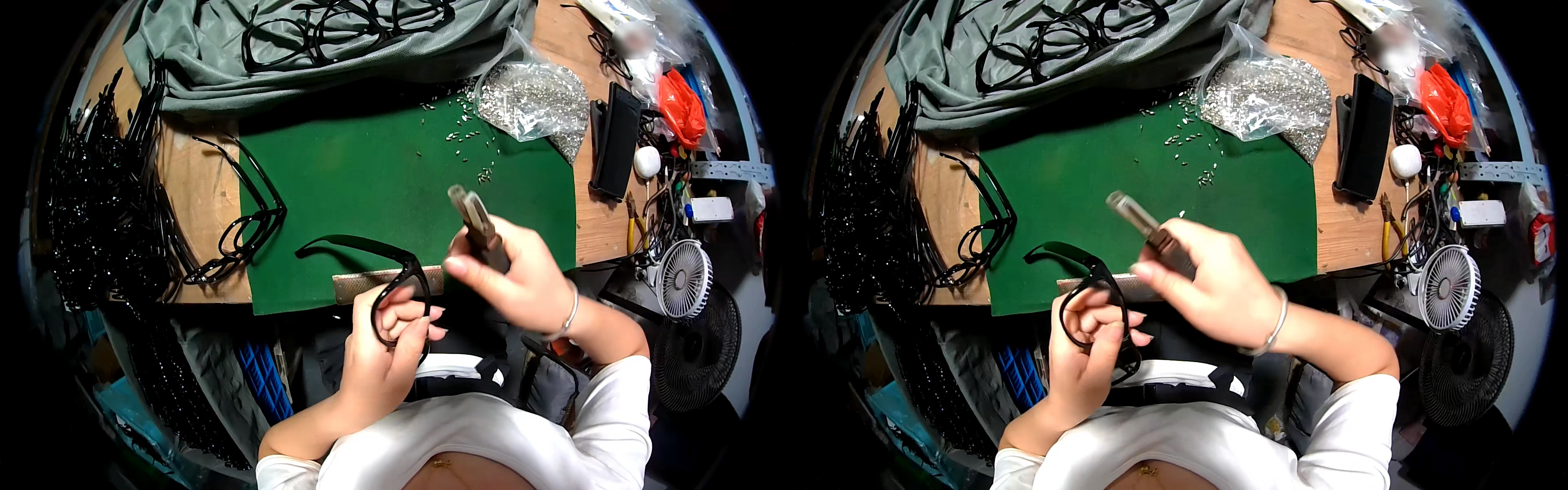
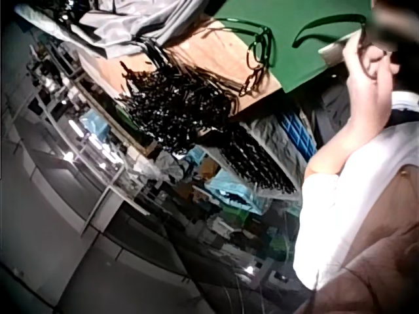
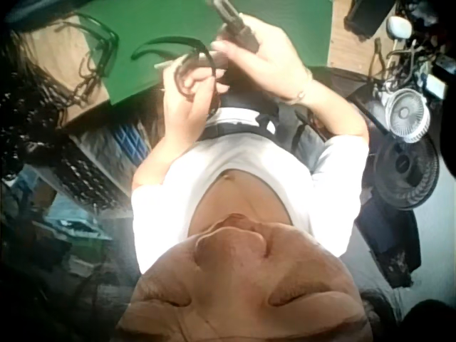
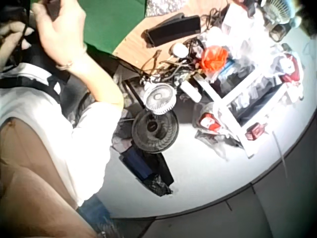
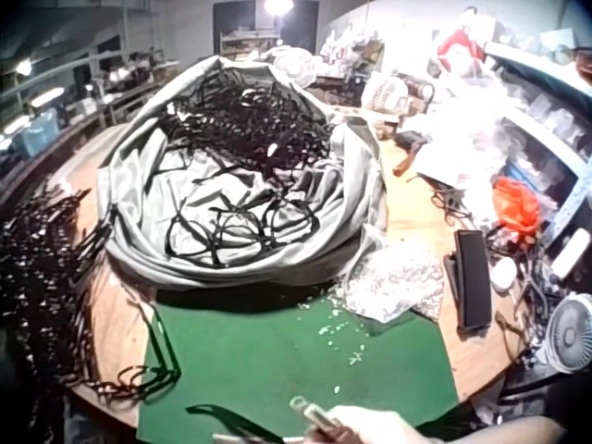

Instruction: The person repeatedly picks up black eyeglass frames from a cloth-lined bin and uses pliers to trim small protrusions from the temples and rims. After each trim, the frame is placed back into the bin. The process continues with multiple frames in a repetitive sequence.

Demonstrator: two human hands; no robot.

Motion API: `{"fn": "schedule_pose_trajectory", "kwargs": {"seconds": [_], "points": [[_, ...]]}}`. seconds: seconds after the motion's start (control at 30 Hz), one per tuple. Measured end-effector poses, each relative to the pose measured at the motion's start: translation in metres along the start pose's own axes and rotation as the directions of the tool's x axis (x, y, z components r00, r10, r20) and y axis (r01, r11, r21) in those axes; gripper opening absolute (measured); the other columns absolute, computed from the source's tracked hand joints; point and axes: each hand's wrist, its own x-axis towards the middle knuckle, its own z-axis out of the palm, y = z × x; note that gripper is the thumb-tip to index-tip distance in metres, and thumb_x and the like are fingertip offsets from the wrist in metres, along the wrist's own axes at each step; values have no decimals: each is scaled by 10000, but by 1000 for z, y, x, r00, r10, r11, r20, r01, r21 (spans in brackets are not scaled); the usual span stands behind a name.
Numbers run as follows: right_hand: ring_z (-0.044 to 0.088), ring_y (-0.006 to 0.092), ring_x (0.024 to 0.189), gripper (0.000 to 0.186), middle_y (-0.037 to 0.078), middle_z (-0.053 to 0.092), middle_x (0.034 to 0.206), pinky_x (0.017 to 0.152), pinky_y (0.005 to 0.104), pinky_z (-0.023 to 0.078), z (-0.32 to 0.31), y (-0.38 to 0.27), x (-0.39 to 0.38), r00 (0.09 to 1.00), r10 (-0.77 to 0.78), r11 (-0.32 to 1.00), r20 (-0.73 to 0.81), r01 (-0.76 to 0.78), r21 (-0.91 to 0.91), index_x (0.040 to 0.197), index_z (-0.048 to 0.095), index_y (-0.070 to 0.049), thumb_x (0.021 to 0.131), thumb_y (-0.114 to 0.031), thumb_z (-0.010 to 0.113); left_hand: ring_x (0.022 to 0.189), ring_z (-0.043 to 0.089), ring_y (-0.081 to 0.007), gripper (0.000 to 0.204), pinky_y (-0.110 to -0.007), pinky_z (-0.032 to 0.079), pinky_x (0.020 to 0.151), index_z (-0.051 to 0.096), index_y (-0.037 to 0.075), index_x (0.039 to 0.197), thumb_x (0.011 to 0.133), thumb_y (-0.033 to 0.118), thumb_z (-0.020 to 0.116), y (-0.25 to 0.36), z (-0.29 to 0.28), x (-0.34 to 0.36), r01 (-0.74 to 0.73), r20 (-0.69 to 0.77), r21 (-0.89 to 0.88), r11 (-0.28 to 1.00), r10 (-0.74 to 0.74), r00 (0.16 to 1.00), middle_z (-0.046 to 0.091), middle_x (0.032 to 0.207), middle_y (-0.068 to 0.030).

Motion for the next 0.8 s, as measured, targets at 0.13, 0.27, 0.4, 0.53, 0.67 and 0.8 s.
{"fn": "schedule_pose_trajectory", "kwargs": {"seconds": [0.13, 0.27, 0.4, 0.53, 0.67, 0.8], "points": [[513, 83, 593, 131, 59, 544, 679, 524, 216, 412, 22, 3, -4, 993, -84, 975, -85, 99, 199, 819, 512, 0, 789, -100, 592, 810, 587, -180, 505, -265, 482, 734, 215, -14, 1246, 809, -82, 459, -5, 10, -1, -91, 46, 62, 994, 88, 995, 517, 1005, -170], [495, 49, 559, 143, 24, 538, 666, 501, 186, 405, 26, 4, -4, 998, 58, 865, -8, -47, 500, 826, 495, -10, 815, -127, 576, 823, 584, -196, 489, -274, 481, 741, 223, -10, 1236, 808, -87, 446, -2, 11, 3, -110, 70, 99, 989, 104, 992, 503, 1019, -178], [480, 51, 563, 175, 5, 523, 659, 488, 186, 391, 7, -8, 3, 900, 269, 683, 342, -429, 591, 823, 503, -38, 800, -175, 609, 781, 591, -180, 486, -265, 486, 717, 246, 5, 1229, 801, -93, 455, 6, 5, 0, 21, 117, 40, 999, -26, 993, 509, 1014, -177], [461, 58, 541, 193, -6, 511, 652, 474, 180, 368, 4, -19, 2, 873, 288, 670, 394, -478, 568, 827, 501, -50, 798, -204, 614, 774, 578, -137, 513, -255, 476, 723, 217, 16, 1254, 807, -90, 445, 25, -7, -2, 167, 258, -99, 981, -136, 957, 503, 1022, -163], [404, 30, 488, 215, -25, 503, 648, 412, 162, 291, 6, -13, -2, 864, 270, 658, 426, -488, 573, 833, 502, -75, 790, -248, 622, 783, 577, -141, 533, -256, 471, 714, 205, 45, 1267, 810, -83, 448, 39, -11, -5, 292, 323, -168, 941, -228, 919, 503, 1035, -162], [367, 10, 466, 240, -34, 502, 646, 390, 158, 245, 7, -16, -4, 856, 233, 642, 462, -492, 588, 845, 506, -85, 781, -280, 631, 798, 579, -157, 536, -265, 469, 707, 197, 49, 1272, 815, -91, 439, 44, -16, -8, 306, 378, -244, 920, -200, 904, 499, 1060, -173]]}}
